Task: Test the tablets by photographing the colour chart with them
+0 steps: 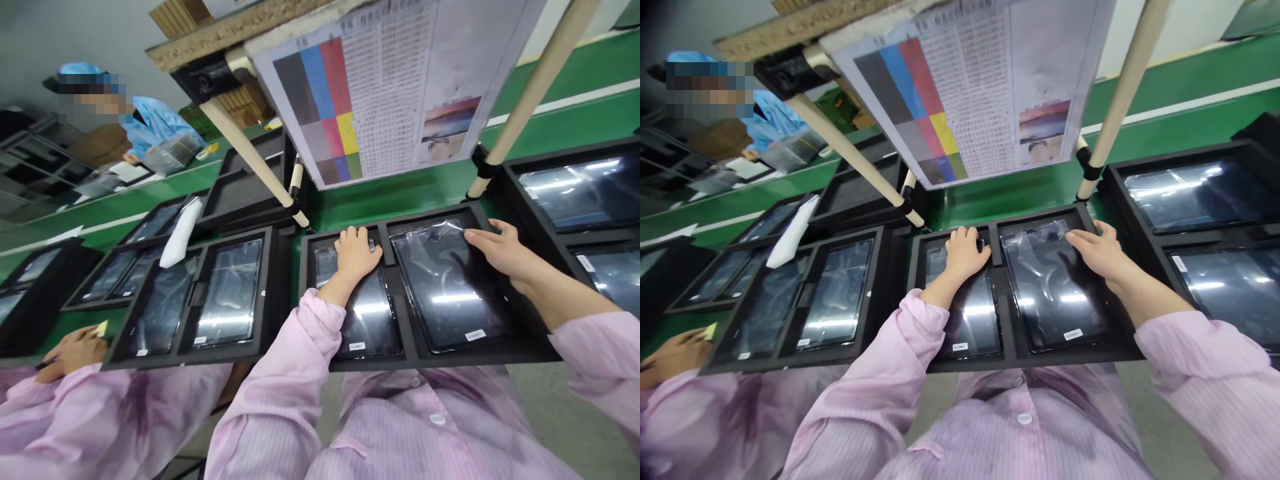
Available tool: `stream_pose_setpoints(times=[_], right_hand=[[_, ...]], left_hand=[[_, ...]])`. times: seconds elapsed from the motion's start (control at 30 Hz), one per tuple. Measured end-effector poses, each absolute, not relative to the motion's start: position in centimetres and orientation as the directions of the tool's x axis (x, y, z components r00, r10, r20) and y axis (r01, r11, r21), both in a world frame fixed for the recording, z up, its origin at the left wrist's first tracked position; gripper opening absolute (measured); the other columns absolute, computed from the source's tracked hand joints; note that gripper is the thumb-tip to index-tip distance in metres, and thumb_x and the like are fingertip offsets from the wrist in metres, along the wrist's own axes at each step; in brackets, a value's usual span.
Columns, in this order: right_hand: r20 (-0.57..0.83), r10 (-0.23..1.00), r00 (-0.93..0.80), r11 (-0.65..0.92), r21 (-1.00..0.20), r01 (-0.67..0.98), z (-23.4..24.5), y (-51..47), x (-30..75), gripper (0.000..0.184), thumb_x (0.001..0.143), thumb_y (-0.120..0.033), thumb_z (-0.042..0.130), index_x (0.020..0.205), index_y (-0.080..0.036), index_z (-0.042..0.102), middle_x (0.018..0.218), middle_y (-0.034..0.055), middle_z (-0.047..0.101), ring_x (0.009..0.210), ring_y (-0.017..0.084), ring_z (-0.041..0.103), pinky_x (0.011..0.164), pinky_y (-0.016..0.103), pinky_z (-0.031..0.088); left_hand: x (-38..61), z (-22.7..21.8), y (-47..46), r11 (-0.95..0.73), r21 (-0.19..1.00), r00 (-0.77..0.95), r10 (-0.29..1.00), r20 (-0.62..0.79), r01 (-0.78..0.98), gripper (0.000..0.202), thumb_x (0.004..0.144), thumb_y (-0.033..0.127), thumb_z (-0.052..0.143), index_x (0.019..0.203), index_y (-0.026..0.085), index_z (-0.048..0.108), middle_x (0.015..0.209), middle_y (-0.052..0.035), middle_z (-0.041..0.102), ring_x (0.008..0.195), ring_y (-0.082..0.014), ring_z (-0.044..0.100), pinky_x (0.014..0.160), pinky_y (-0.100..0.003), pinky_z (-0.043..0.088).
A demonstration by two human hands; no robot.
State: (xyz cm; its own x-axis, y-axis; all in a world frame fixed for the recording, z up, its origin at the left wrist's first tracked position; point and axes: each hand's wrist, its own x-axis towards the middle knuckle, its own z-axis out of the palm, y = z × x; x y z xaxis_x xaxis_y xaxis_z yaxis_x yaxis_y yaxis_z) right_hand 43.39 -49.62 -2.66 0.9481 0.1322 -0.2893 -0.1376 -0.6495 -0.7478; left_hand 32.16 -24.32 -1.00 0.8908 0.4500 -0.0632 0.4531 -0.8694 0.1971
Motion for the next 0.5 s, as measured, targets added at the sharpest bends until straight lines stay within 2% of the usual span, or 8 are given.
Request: stream_pose_setpoints(times=[0.2, 0.33, 0.37, 0.43, 0.5], right_hand=[[-0.315, 0.105, 0.943, -0.677, -0.717, -0.164, -2.7, -49.1, 43.8, 0.052, 0.093, -0.057, 0.05, 0.121, -0.016, 0.066, 0.159, 0.0166, 0.023, 0.143, 0.035, 0.039, 0.119, 0.046, 0.034], [-0.271, 0.117, 0.955, -0.705, -0.7, -0.112, -1.6, -48.7, 42.5, 0.055, 0.087, -0.053, 0.052, 0.125, -0.016, 0.063, 0.158, 0.0164, 0.025, 0.145, 0.035, 0.035, 0.123, 0.045, 0.029], [-0.25, 0.134, 0.959, -0.713, -0.696, -0.082, -1.3, -49.1, 41.9, 0.06, 0.084, -0.053, 0.054, 0.13, -0.015, 0.061, 0.158, 0.0168, 0.027, 0.144, 0.035, 0.036, 0.123, 0.045, 0.029], [-0.186, 0.176, 0.967, -0.74, -0.672, 0.006, -1.0, -50.6, 40.3, 0.078, 0.076, -0.054, 0.055, 0.143, -0.013, 0.051, 0.154, 0.0199, 0.035, 0.132, 0.038, 0.049, 0.117, 0.049, 0.038], [-0.139, 0.2, 0.97, -0.782, -0.619, 0.073, -1.0, -52.6, 38.8, 0.095, 0.071, -0.057, 0.053, 0.15, -0.007, 0.04, 0.14, 0.024, 0.051, 0.113, 0.039, 0.061, 0.103, 0.055, 0.048]], left_hand=[[32.8, -1.3, -24.5, -0.871, 0.212, 0.896, 0.439, -0.074, 0.444, 0.024, 0.091, 0.031, 0.057, 0.111, 0.019, 0.058, 0.122, -0.0153, 0.057, 0.118, -0.0334, 0.052, 0.097, -0.047, 0.044], [32.1, -0.2, -23.9, -0.886, 0.236, 0.917, 0.391, -0.083, 0.399, 0.031, 0.091, 0.035, 0.059, 0.117, 0.018, 0.06, 0.125, -0.015, 0.058, 0.122, -0.0328, 0.052, 0.102, -0.047, 0.044], [31.0, 0.3, -23.6, -0.894, 0.245, 0.927, 0.368, -0.073, 0.374, 0.037, 0.09, 0.037, 0.061, 0.122, 0.018, 0.059, 0.129, -0.0146, 0.057, 0.125, -0.0323, 0.051, 0.105, -0.047, 0.042], [27.1, 1.1, -22.8, -0.905, 0.264, 0.94, 0.34, -0.021, 0.333, 0.051, 0.088, 0.038, 0.064, 0.134, 0.02, 0.054, 0.14, -0.0143, 0.053, 0.134, -0.032, 0.047, 0.113, -0.048, 0.038], [21.6, 0.8, -22.1, -0.896, 0.296, 0.917, 0.38, 0.121, 0.332, 0.057, 0.088, 0.037, 0.061, 0.141, 0.02, 0.049, 0.146, -0.0174, 0.051, 0.139, -0.0346, 0.044, 0.118, -0.054, 0.033]])
